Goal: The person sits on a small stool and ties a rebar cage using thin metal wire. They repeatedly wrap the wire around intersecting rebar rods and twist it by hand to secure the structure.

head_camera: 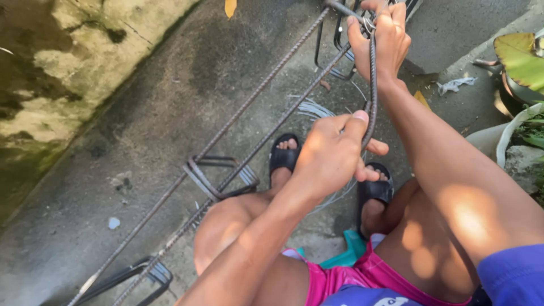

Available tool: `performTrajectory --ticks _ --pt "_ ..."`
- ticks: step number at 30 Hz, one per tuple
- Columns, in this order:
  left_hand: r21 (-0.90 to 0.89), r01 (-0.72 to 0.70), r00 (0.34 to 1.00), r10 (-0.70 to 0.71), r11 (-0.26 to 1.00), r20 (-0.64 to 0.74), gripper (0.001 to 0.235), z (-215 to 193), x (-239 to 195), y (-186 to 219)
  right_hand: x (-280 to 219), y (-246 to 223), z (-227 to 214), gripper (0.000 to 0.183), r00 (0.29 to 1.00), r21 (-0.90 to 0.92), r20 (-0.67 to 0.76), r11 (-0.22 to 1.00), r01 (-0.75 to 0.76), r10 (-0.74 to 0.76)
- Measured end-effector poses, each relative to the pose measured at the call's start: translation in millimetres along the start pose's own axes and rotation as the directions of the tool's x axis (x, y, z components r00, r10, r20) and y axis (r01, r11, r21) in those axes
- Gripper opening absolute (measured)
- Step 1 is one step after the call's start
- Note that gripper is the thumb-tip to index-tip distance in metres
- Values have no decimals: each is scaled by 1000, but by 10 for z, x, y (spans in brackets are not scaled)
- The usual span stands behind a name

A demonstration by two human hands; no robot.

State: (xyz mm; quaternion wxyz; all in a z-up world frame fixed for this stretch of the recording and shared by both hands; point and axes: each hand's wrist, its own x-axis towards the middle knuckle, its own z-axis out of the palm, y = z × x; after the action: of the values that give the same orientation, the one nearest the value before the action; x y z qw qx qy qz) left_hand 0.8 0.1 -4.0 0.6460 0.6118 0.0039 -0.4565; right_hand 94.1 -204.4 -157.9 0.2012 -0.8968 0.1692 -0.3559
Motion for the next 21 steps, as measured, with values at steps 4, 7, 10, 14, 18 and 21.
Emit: performTrajectory --ticks 4,7,10,14,18,21 --pt "-9 -30 1000 29 1000 -11 42 -57 15 -25 47 148 -72 26 993 -11 92 997 77 -76" --pt "-13 -65 998 64 998 -12 43 -78 8 2 113 170 -200 26 977 67 188 994 90 -101" --pt "65 -69 997 71 996 -27 43 -79 -24 28 149 293 -246 35 931 149 335 984 99 -144" --pt "162 -73 996 81 984 -42 43 -99 -29 60 278 346 -388 46 820 343 533 939 13 -207" --pt "153 -86 995 92 984 -28 41 -103 -6 11 409 185 -741 67 619 413 785 729 -546 19" --pt "179 -66 997 70 982 -18 42 -67 -21 2 384 329 -748 45 707 469 704 699 -539 73"
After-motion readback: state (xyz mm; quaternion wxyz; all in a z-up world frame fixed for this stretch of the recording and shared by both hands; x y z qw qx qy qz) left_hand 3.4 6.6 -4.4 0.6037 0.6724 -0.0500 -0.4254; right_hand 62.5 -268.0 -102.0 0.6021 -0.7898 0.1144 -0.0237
